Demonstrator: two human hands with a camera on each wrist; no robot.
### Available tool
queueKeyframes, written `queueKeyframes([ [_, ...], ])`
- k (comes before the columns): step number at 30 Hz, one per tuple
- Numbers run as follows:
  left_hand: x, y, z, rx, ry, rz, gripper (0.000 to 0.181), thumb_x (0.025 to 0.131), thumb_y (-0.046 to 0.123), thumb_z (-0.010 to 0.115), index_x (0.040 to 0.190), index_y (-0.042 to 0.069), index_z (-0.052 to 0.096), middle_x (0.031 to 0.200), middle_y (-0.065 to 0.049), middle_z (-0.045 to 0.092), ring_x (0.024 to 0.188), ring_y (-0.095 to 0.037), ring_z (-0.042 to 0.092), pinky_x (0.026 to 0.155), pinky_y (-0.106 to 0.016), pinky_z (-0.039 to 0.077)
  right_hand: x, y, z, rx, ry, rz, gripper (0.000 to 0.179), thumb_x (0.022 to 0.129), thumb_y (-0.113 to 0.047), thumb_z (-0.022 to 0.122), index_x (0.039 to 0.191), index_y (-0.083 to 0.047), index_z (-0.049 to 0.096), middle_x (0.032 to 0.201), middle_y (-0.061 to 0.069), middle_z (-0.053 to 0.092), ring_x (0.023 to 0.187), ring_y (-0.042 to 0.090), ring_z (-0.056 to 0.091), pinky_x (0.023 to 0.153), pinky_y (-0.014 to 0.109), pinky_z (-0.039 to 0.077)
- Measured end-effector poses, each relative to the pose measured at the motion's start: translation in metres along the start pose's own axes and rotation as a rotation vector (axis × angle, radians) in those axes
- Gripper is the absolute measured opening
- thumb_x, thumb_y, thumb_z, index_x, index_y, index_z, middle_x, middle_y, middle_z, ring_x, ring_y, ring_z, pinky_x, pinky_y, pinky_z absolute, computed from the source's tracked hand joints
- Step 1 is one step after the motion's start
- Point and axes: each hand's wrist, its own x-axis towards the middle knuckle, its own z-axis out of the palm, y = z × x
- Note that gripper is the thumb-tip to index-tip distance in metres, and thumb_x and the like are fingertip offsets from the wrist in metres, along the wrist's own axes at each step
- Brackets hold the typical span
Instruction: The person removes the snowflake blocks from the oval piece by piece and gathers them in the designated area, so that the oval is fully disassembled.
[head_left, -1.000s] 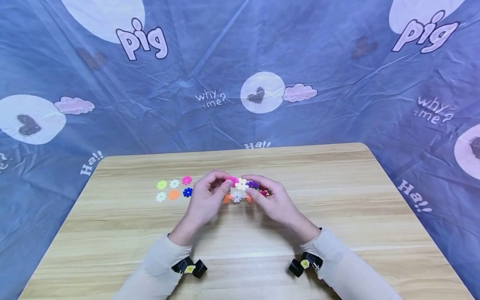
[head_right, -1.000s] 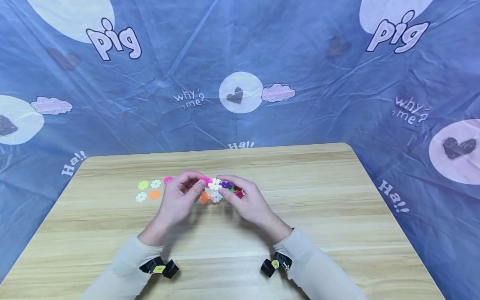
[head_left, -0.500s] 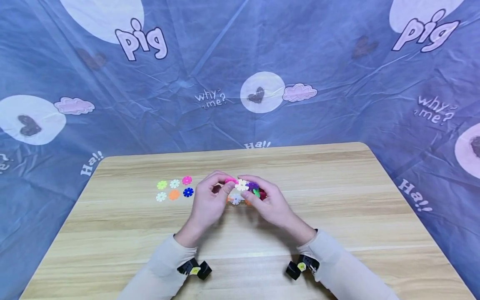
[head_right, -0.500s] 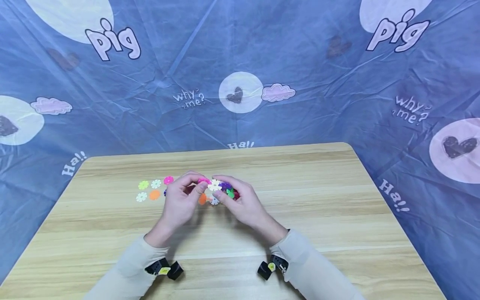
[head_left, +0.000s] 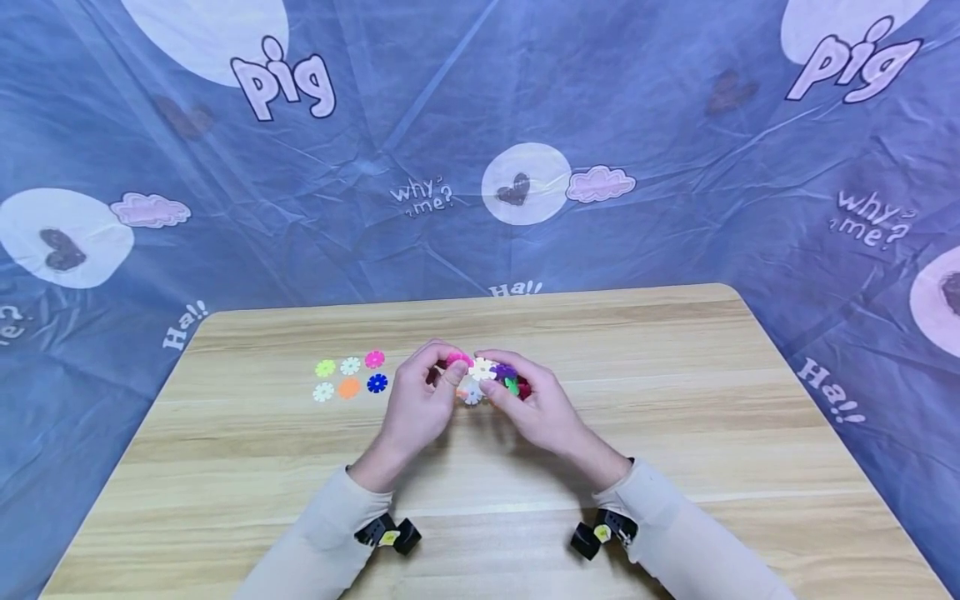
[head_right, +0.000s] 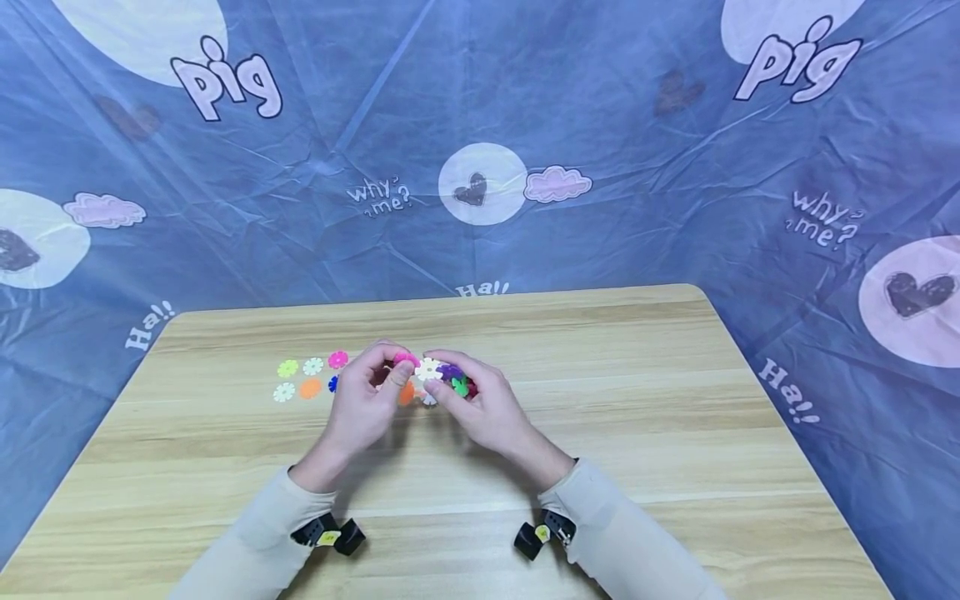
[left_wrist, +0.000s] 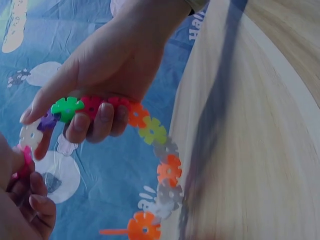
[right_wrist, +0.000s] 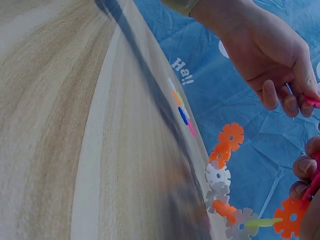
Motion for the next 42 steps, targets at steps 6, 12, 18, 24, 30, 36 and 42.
queueKeyframes([
  [6,0.001,-0.006,-0.013,0.01,-0.056,-0.096,0.013,0.107,0.012,0.067,0.112,0.005,0.077,0.095,-0.017,0.073,0.077,-0.013,0.058,0.067,-0.023,0.05,-0.001,0.0,-0.003,0.011,0.016,0.016,0.039,0.105,-0.011,0.068,0.144,-0.006,0.065,0.12,0.018,0.076,0.091,0.019,0.072,0.079,0.029,0.064],
  [12,0.009,-0.013,-0.034,0.117,-0.111,-0.249,0.025,0.107,0.011,0.066,0.129,0.005,0.074,0.1,-0.017,0.075,0.084,-0.021,0.064,0.069,-0.023,0.054,-0.002,0.001,-0.004,-0.006,0.017,0.031,0.039,0.105,-0.012,0.068,0.144,-0.008,0.065,0.117,0.016,0.075,0.08,0.018,0.067,0.068,0.027,0.06],
  [18,0.017,-0.021,-0.051,0.174,-0.046,-0.291,0.031,0.102,0.009,0.074,0.133,0.007,0.074,0.102,-0.012,0.078,0.083,-0.018,0.063,0.068,-0.02,0.049,-0.003,0.0,-0.005,-0.013,0.023,0.028,0.039,0.105,-0.012,0.069,0.144,-0.008,0.066,0.115,0.016,0.074,0.073,0.008,0.061,0.062,0.026,0.056],
  [24,0.017,-0.027,-0.059,0.217,-0.045,-0.314,0.03,0.102,0.015,0.075,0.132,0.012,0.075,0.103,-0.008,0.079,0.086,-0.016,0.064,0.073,-0.021,0.05,-0.003,0.001,-0.005,-0.013,0.029,0.023,0.038,0.106,-0.012,0.069,0.143,-0.008,0.066,0.118,0.017,0.075,0.077,0.008,0.063,0.064,0.026,0.057],
  [30,0.018,-0.033,-0.065,0.235,-0.05,-0.311,0.028,0.104,0.014,0.072,0.131,0.008,0.074,0.101,-0.01,0.078,0.084,-0.016,0.063,0.072,-0.021,0.05,-0.003,0.0,-0.004,-0.01,0.022,0.036,0.039,0.105,-0.012,0.069,0.144,-0.009,0.066,0.116,0.016,0.075,0.077,0.008,0.063,0.064,0.025,0.057],
  [36,0.021,-0.04,-0.071,0.232,-0.064,-0.307,0.027,0.106,0.01,0.068,0.132,0.003,0.073,0.1,-0.018,0.077,0.083,-0.02,0.064,0.07,-0.02,0.05,-0.003,-0.001,-0.004,-0.008,0.02,0.025,0.039,0.105,-0.01,0.068,0.144,-0.006,0.065,0.114,0.015,0.074,0.074,0.008,0.061,0.062,0.025,0.056],
  [42,0.024,-0.051,-0.076,0.274,-0.082,-0.306,0.027,0.106,0.008,0.067,0.132,0.0,0.072,0.097,-0.018,0.074,0.078,-0.016,0.06,0.065,-0.02,0.049,-0.003,-0.001,-0.004,0.002,0.017,0.015,0.038,0.106,-0.011,0.068,0.143,-0.005,0.065,0.113,0.016,0.074,0.075,0.007,0.061,0.063,0.025,0.055],
])
